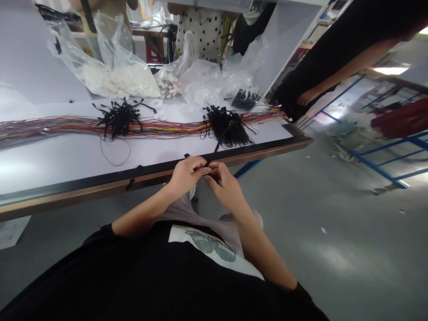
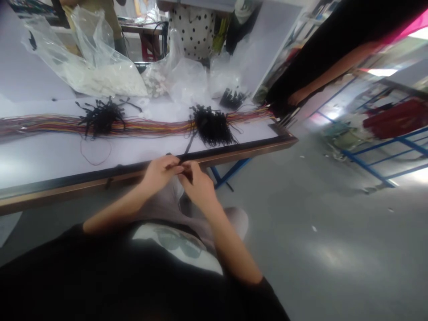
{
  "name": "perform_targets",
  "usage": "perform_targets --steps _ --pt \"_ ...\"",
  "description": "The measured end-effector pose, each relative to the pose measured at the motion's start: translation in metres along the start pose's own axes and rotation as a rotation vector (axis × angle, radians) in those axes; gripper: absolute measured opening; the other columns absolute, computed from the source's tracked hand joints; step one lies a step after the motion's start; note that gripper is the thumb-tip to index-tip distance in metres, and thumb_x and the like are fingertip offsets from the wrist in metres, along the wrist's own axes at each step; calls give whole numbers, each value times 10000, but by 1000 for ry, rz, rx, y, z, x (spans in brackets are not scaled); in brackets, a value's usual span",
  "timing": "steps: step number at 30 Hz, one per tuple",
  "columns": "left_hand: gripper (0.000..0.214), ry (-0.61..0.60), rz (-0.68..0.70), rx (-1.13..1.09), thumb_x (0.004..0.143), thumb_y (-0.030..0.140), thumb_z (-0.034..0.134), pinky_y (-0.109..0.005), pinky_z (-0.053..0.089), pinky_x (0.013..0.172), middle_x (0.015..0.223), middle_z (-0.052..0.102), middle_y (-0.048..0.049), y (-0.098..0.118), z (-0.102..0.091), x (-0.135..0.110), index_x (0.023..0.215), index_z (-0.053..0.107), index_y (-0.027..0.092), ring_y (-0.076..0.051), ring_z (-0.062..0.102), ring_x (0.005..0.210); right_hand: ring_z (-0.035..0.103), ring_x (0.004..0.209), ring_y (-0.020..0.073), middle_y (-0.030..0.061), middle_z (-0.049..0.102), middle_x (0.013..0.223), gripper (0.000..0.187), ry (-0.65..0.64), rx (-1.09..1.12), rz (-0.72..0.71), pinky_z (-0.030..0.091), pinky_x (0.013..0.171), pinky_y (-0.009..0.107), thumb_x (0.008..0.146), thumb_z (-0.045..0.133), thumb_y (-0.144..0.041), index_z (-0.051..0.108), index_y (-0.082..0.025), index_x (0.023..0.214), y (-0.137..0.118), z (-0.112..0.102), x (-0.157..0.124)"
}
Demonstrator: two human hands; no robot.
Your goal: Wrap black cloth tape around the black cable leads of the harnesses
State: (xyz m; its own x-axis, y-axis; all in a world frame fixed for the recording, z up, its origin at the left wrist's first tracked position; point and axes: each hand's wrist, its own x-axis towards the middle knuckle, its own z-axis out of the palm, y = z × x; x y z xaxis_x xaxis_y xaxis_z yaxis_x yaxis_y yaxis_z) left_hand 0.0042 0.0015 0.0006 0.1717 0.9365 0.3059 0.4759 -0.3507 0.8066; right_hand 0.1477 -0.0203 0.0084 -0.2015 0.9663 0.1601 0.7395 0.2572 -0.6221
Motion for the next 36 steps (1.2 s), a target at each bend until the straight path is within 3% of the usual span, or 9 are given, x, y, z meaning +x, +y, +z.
perform_targets --steps 4,7,12,16,20,25,28,36 --pt "187 -116 -29 130 812 201 510 -229 369 625 637 528 21 1 1 -3 630 480 173 -116 487 620 634 712 237 100 714 769 244 -39 -501 -63 325 664 340 819 428 -249 592 -166 979 -11 -2 3" --pt "224 -142 -107 249 829 222 505 -256 387 633 617 538 -6 -2 3 -7 619 439 181 -140 513 611 634 774 243 112 728 822 289 -57 -632 -155 272 688 351 841 418 -250 612 -166 1039 -12 -1 2" --pt "311 -364 -301 -17 843 261 456 -232 400 527 449 495 24 -6 -2 -17 545 406 188 -120 507 453 623 811 220 81 735 897 274 -125 -670 -272 226 720 356 855 436 -277 618 -192 1042 -4 2 -2" --pt "231 -458 -410 -199 752 142 488 -212 418 498 435 525 27 0 -11 -25 524 459 163 -99 510 426 605 842 222 73 728 904 282 -210 -671 -376 221 730 364 853 457 -267 601 -169 1074 2 3 -5" --pt "174 -407 -377 -153 697 87 478 -196 410 497 469 546 24 -1 -7 -29 537 488 154 -97 518 459 576 873 224 86 718 887 321 -199 -678 -445 231 738 368 832 476 -217 592 -136 1120 4 5 -7" --pt "134 -228 -193 180 690 125 514 -217 393 536 566 582 -10 -7 1 -26 561 503 158 -115 501 527 542 862 219 105 709 921 352 -90 -690 -487 234 743 378 875 412 -200 580 -109 1171 4 8 -5" --pt "167 -274 -172 181 691 135 518 -220 381 514 516 563 -10 -10 -1 -24 530 486 162 -117 487 499 539 865 221 100 712 938 344 -79 -681 -495 230 737 382 866 427 -201 588 -117 1158 5 9 -3" --pt "189 -465 -323 -87 670 139 449 -171 328 386 355 439 53 -18 -3 -22 483 457 168 -83 438 346 549 861 215 75 725 908 314 -172 -642 -453 207 725 379 835 458 -218 629 -140 1086 12 10 3"
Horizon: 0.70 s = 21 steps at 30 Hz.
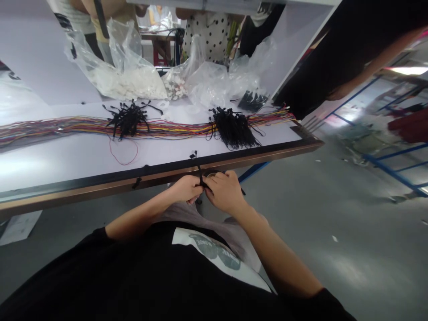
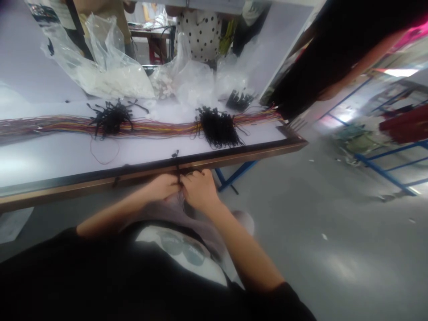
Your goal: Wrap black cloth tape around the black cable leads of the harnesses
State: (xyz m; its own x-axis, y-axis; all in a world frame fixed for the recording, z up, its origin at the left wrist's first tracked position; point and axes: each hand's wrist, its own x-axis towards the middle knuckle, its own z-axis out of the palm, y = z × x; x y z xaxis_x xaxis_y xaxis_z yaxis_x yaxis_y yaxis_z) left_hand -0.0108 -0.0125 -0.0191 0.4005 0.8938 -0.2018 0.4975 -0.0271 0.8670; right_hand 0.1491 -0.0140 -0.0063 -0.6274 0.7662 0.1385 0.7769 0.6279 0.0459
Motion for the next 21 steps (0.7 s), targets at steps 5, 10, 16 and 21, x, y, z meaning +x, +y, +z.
perform_targets --steps 5,10,16,21 --pt "163 92 -3 -85 675 137 433 -165 277 354 366 403 68 9 -6 10 516 436 168 -64 394 322 535 835 217 88 725 855 338 128 17 17 207 735 387 844 431 -227 636 -134 1096 0 -3 11" --pt "144 75 -127 -230 674 132 456 -171 208 302 383 375 81 24 -14 4 536 437 170 -42 304 278 545 867 228 105 714 847 322 144 -12 28 248 774 401 826 423 -184 673 -143 1024 23 -11 35" --pt "135 -272 17 -177 733 222 508 -163 353 431 480 485 58 45 -33 -19 622 515 145 -50 451 404 597 821 227 63 713 839 313 167 350 454 379 817 404 761 488 -223 704 -190 984 71 -29 30" --pt "175 -369 95 29 771 251 493 -193 396 501 509 510 37 48 -41 -2 636 522 145 -84 508 477 624 823 177 6 714 870 297 -28 1249 229 462 763 306 726 590 -387 710 -232 949 39 -26 16"
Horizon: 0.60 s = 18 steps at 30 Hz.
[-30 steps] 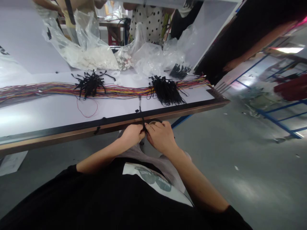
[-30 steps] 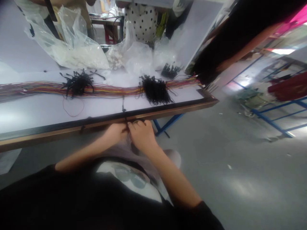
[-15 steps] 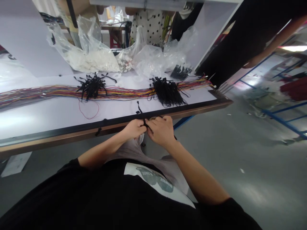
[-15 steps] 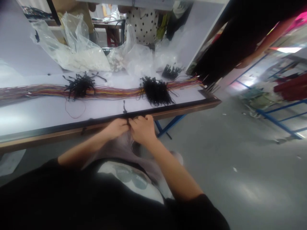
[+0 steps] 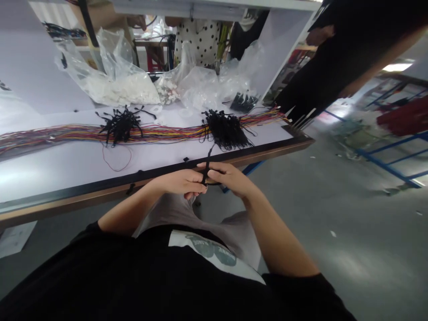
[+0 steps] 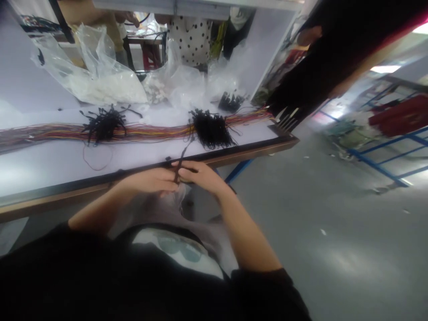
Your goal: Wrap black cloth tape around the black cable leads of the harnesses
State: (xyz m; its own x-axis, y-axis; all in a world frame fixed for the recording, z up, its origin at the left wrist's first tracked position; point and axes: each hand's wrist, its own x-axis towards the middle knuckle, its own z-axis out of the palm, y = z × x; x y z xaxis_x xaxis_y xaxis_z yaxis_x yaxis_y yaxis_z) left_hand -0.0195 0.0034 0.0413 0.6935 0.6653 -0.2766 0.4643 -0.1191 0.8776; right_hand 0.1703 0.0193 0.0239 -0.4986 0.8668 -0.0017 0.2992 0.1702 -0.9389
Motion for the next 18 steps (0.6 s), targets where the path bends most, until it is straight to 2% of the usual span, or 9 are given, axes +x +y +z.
perform_targets --steps 2,6,8,10,12,14,16,18 --pt "181 34 -8 95 781 243 480 -204 410 517 530 537 23 -4 -1 8 648 549 141 -97 524 492 618 780 165 1 707 832 240 167 91 -52 462 746 297 692 631 -364 715 -223 866 1 15 -1" --pt "206 351 17 344 815 265 470 -236 441 629 711 652 -33 -11 5 15 751 620 139 -143 604 650 589 702 151 -9 664 702 135 501 60 -93 443 716 289 643 673 -329 671 -197 674 6 29 5" --pt "243 474 -19 509 841 289 449 -263 445 676 820 686 -69 -13 11 17 822 640 140 -177 628 731 549 640 133 -27 613 628 171 605 27 -61 422 675 277 623 685 -345 617 -191 597 7 31 8" --pt "302 538 -89 654 868 308 402 -293 446 692 895 696 -106 -15 19 18 886 646 131 -208 639 774 471 568 107 -55 518 540 260 681 25 -30 385 615 257 616 689 -376 532 -191 524 9 35 11" --pt "347 563 -156 753 885 309 359 -310 443 692 924 696 -131 -18 25 20 918 646 117 -228 644 791 398 530 89 -73 434 497 334 702 34 -19 344 573 244 621 685 -402 461 -193 488 9 40 15" --pt "362 552 -195 791 886 310 343 -305 436 681 916 697 -128 -22 24 20 914 649 118 -226 644 780 379 522 85 -75 416 493 337 634 47 -20 330 560 241 637 672 -411 460 -193 494 9 44 19" --pt "367 561 -243 794 882 321 339 -295 427 669 883 696 -112 -28 9 16 886 653 132 -216 637 761 422 548 94 -64 468 528 271 540 60 -37 353 586 245 669 642 -405 530 -190 549 10 44 22" --pt "372 652 -349 791 874 333 338 -293 419 663 842 687 -103 -38 -20 7 839 655 141 -216 624 766 489 617 113 -42 550 605 212 526 66 -60 387 645 256 700 609 -390 600 -189 637 11 39 23"
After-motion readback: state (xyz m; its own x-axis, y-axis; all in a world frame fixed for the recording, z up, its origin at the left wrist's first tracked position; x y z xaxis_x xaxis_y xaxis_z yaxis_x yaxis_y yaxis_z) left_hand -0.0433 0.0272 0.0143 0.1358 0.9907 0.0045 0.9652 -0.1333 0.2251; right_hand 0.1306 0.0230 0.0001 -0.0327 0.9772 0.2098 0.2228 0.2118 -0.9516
